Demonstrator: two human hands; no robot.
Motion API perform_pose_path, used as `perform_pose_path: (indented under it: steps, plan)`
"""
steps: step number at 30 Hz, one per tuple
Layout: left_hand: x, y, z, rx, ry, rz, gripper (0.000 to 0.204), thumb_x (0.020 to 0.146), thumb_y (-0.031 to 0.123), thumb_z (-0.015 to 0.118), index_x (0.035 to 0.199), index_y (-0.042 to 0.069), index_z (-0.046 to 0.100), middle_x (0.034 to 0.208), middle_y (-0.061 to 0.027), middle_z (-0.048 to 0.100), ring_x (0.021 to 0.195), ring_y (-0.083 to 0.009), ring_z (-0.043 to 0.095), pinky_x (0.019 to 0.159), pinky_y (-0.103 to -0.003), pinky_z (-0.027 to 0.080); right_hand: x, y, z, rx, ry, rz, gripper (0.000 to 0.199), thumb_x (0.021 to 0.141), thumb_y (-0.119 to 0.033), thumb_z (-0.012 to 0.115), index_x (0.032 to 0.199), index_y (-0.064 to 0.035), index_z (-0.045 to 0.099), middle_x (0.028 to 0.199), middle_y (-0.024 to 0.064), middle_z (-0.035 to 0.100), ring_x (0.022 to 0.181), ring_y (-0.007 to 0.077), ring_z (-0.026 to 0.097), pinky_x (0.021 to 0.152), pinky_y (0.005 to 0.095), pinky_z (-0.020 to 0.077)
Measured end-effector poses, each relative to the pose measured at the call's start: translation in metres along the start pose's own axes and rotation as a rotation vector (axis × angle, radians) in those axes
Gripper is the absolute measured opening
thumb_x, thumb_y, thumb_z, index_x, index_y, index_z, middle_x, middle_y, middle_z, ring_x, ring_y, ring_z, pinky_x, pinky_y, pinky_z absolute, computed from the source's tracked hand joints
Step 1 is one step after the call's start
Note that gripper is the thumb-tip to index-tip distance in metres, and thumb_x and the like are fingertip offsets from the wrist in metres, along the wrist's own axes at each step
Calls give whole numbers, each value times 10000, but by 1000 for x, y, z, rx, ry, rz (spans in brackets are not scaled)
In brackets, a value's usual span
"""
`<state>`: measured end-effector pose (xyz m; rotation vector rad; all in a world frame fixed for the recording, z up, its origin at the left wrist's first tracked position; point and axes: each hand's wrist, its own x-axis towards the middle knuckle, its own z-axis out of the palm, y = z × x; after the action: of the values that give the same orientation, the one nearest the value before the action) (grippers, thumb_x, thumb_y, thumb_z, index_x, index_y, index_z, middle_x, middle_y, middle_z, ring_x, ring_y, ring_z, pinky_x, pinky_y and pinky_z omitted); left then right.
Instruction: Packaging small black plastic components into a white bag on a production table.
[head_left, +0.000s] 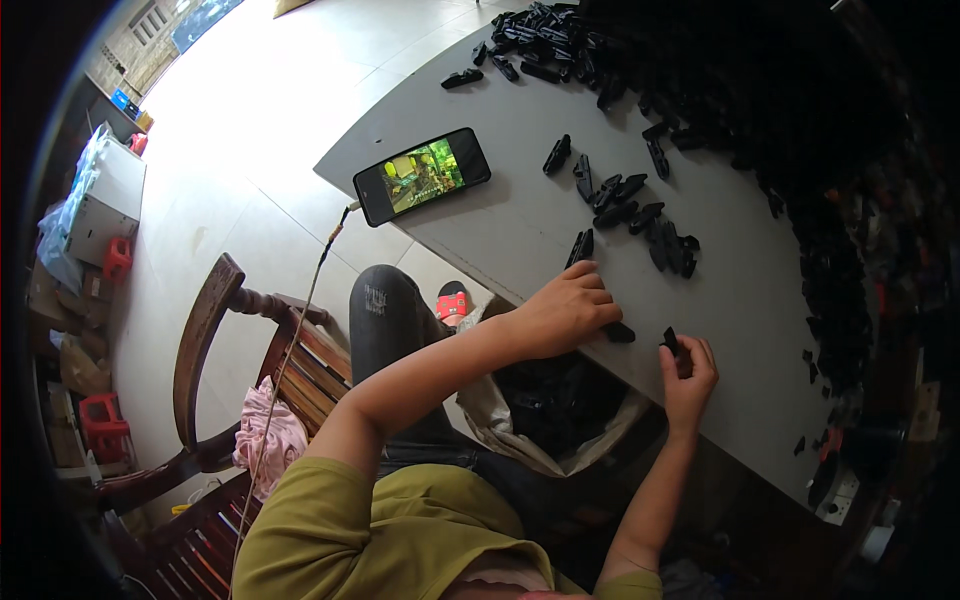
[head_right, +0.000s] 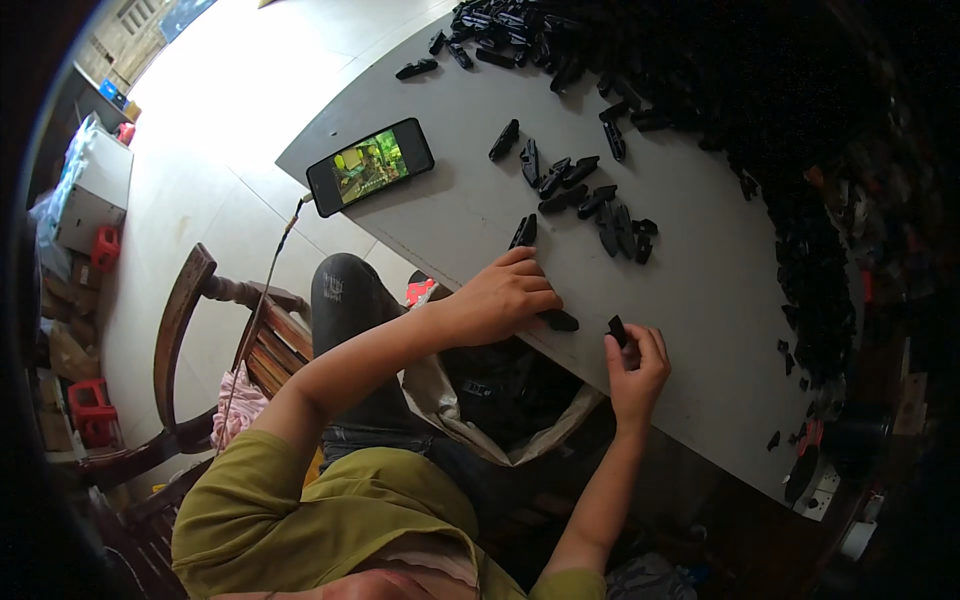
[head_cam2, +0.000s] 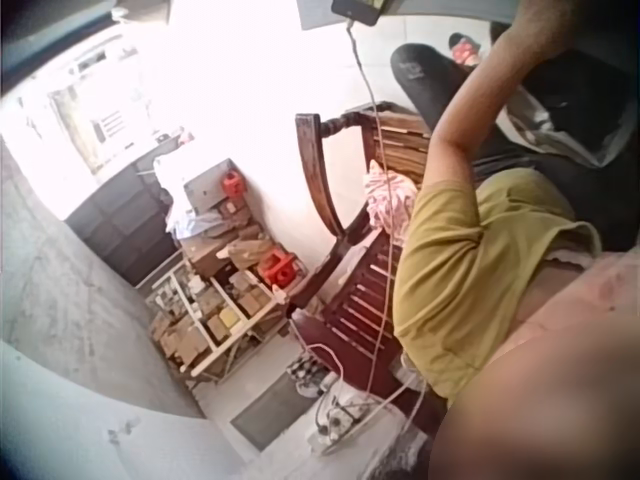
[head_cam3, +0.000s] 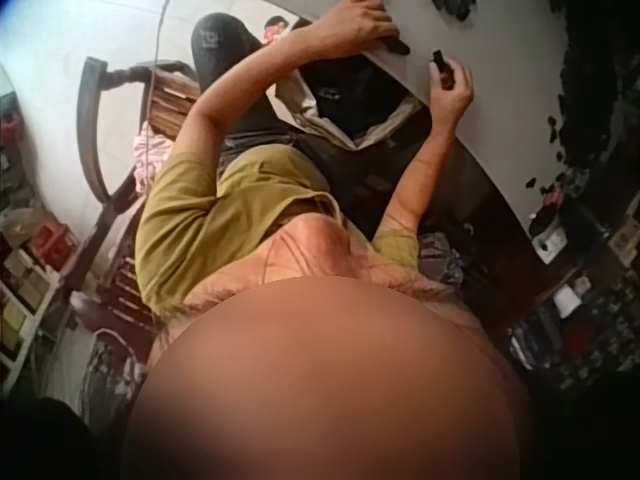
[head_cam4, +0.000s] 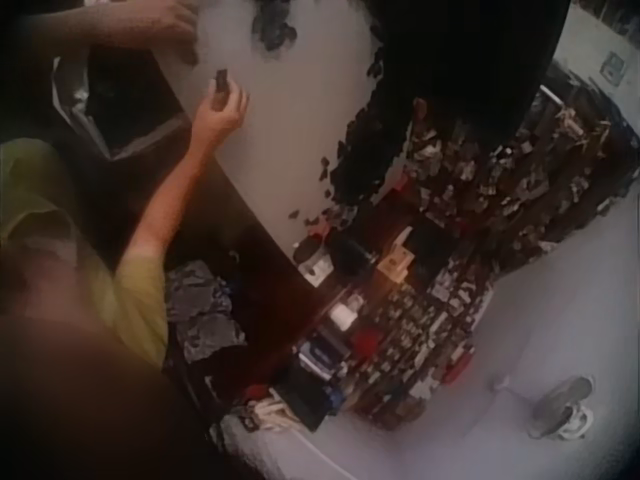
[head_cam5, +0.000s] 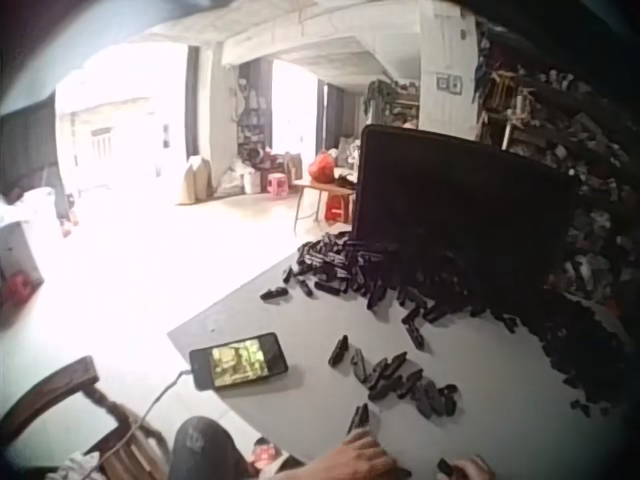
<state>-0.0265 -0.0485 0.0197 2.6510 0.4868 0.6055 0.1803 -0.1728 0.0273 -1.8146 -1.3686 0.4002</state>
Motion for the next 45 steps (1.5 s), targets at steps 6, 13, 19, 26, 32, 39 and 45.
perform_pose_path:
  steps: [6, 13, 19, 26, 32, 39, 45]
  plan:
    - [1, 4, 10, -172, 105, 51, 252, 743, 165, 698, 971, 74, 644, 956, -92, 586, 923, -278, 561, 887, -405, 426, 2, -19, 21, 79, -92, -189, 230, 707, 7, 729, 912, 23, 627, 891, 105, 613, 791, 238, 617, 683, 322, 492]
    - [-1, -4, 0, -358, 65, -5, 200, 742, 105, 698, 915, 18, 646, 953, -108, 600, 902, -297, 570, 795, -381, 478, 6, -14, 1, 50, -209, -136, 263, 669, 33, 757, 908, 36, 645, 853, 89, 614, 697, 165, 606, 620, 265, 491]
    - [1, -4, 6, -423, 84, 11, 214, 713, 61, 718, 909, -1, 657, 932, -105, 626, 868, -296, 588, 781, -373, 488, 3, 3, -1, 42, -259, -176, 253, 662, 26, 772, 893, 33, 669, 841, 79, 608, 692, 130, 592, 608, 242, 485]
    - [1, -1, 5, -423, 105, -9, 221, 703, 52, 722, 908, -3, 660, 931, -104, 629, 866, -294, 589, 761, -372, 494, 0, 1, 3, 194, -167, -145, 289, 648, 12, 783, 916, 22, 676, 856, 81, 602, 718, 143, 593, 625, 251, 486]
    - [1, 1, 7, -428, 63, 22, 238, 690, 55, 723, 910, 5, 650, 933, -113, 619, 882, -293, 585, 765, -374, 492, 13, -8, 17, 102, -242, -298, 310, 615, -22, 784, 908, 2, 684, 821, 81, 582, 801, 211, 584, 696, 303, 467]
    - [-20, 9, -16, -375, -2, 115, 224, 760, 89, 691, 968, 36, 627, 930, -128, 589, 909, -300, 576, 774, -383, 482, 64, 3, 16, -77, 37, -117, 381, 820, -114, 678, 1186, -67, 583, 1114, 74, 525, 861, 241, 566, 757, 322, 485]
    - [10, -24, -15, -61, 465, -493, 189, 800, 124, 679, 905, 21, 560, 902, -143, 572, 864, -319, 574, 719, -376, 471, 96, 24, 29, -371, 56, -110, 356, 853, -72, 617, 1203, -57, 556, 1086, 106, 551, 937, 292, 581, 792, 385, 479]
